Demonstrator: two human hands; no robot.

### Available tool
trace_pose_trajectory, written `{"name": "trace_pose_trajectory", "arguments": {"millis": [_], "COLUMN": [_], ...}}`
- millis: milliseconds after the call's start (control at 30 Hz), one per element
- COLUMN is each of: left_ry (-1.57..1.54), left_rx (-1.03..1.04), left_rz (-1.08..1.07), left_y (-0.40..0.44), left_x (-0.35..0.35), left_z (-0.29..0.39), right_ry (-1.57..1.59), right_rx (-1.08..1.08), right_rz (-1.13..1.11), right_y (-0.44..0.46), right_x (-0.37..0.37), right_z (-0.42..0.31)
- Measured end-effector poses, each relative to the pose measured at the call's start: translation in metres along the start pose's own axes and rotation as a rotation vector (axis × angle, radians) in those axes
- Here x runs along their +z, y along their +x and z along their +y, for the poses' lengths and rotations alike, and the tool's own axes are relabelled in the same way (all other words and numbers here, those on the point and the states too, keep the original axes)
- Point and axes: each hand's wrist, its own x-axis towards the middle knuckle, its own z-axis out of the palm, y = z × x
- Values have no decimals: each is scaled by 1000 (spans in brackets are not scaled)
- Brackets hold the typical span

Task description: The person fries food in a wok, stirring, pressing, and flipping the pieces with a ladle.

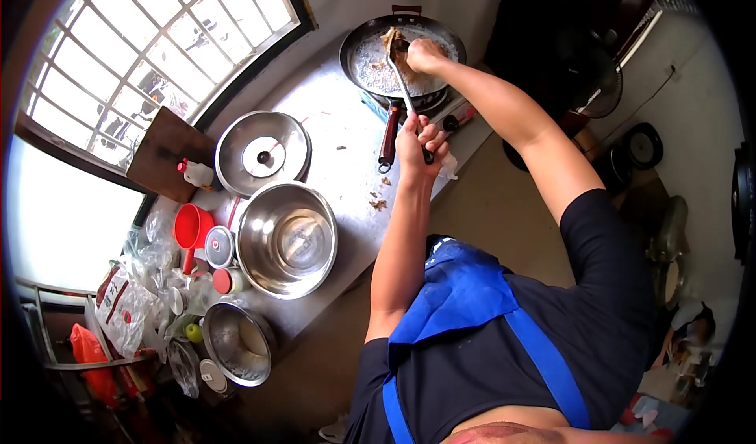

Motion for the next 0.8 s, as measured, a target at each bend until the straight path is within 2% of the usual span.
{"name": "trace_pose_trajectory", "arguments": {"millis": [33,67,233,300,433,500,567,600,800], "left_ry": [-1,0,15,30,0,-44,-29,-16,-5], "left_rx": [2,2,29,8,-2,-11,-5,-5,12], "left_rz": [-18,-18,22,-20,3,-3,-9,-12,-34], "left_y": [1,0,0,1,1,-1,1,-3,-15], "left_x": [-2,-1,8,10,13,13,8,9,22], "left_z": [0,0,-1,-1,-1,-2,-1,0,2], "right_ry": [-70,-33,37,182,176,123,-52,35,-21], "right_rx": [-62,-31,-60,110,54,79,-113,1,-6], "right_rz": [-25,-11,-62,-208,-103,-154,37,7,-18], "right_y": [-3,-23,-31,-39,-35,-28,-6,-9,-14], "right_x": [-7,-30,-54,-59,-48,-34,1,0,-11], "right_z": [1,-5,-5,-13,-13,-10,5,4,24]}}
